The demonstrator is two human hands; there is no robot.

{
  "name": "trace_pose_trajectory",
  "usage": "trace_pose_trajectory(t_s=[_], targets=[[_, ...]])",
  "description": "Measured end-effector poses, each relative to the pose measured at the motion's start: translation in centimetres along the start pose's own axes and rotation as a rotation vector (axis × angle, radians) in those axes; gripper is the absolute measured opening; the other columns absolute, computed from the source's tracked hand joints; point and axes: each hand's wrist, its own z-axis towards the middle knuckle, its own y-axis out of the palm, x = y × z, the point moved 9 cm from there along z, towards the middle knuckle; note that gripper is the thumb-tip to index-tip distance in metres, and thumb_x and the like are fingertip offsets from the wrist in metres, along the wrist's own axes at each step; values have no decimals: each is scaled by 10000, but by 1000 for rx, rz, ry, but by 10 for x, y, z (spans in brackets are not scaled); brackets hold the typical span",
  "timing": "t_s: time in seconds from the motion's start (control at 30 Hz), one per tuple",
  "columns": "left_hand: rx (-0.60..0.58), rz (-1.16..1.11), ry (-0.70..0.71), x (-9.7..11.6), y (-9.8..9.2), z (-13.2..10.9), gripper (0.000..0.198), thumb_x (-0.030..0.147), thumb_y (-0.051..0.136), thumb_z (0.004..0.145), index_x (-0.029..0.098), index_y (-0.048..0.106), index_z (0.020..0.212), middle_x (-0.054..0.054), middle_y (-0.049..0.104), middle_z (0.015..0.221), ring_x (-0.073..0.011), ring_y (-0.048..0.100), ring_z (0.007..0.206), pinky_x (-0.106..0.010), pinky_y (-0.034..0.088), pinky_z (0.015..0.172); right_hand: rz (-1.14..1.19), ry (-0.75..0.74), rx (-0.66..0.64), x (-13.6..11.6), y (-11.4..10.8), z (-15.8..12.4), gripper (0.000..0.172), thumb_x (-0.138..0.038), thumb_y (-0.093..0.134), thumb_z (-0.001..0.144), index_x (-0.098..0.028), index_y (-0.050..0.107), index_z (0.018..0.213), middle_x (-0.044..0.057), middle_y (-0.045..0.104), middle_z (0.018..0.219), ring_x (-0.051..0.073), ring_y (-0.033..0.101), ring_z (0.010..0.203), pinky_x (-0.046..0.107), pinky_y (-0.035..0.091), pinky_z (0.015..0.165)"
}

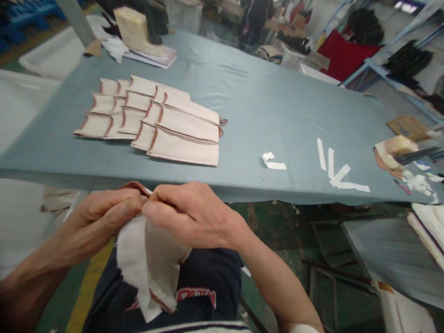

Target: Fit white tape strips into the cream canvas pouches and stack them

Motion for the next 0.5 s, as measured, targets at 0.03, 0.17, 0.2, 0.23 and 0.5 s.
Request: trace_pose_trajectory(t_s=[0.03,0.17,0.2,0.23,0.5], targets=[[7,-60,-23,-4,0,-1,728,701,433,1232,220,504,690,50,465,670,-126,459,594,-243,390,534,45,27,-30,2,1,1,339,-358,577,1132,-247,585,812,-20,638,757,157,583,703,286,446,645],[8,-254,-103,-14,3,-4,764,822,556,1150,208,551,695,47,459,673,-123,407,577,-249,327,493,104,-35,-54,6,8,4,327,-359,572,1126,-247,574,818,-51,538,692,129,475,628,258,409,584],[7,-266,-115,-16,5,-3,770,836,563,1139,208,559,693,42,470,675,-128,419,584,-251,340,499,36,-105,-13,4,8,3,289,-316,572,1110,-244,595,831,-56,554,684,122,473,609,255,399,579],[8,-269,-124,-17,6,-3,780,851,558,1132,209,561,689,38,476,676,-133,426,589,-254,350,503,-74,-192,55,0,7,1,254,-256,565,1087,-239,616,839,-55,595,686,117,493,602,255,394,585],[-62,-210,-168,-26,5,1,710,735,634,1137,203,533,678,61,437,655,-108,367,584,-233,278,514,-662,-597,394,-28,9,-27,329,-96,573,1121,-203,694,835,-22,748,738,119,629,660,287,445,670]])
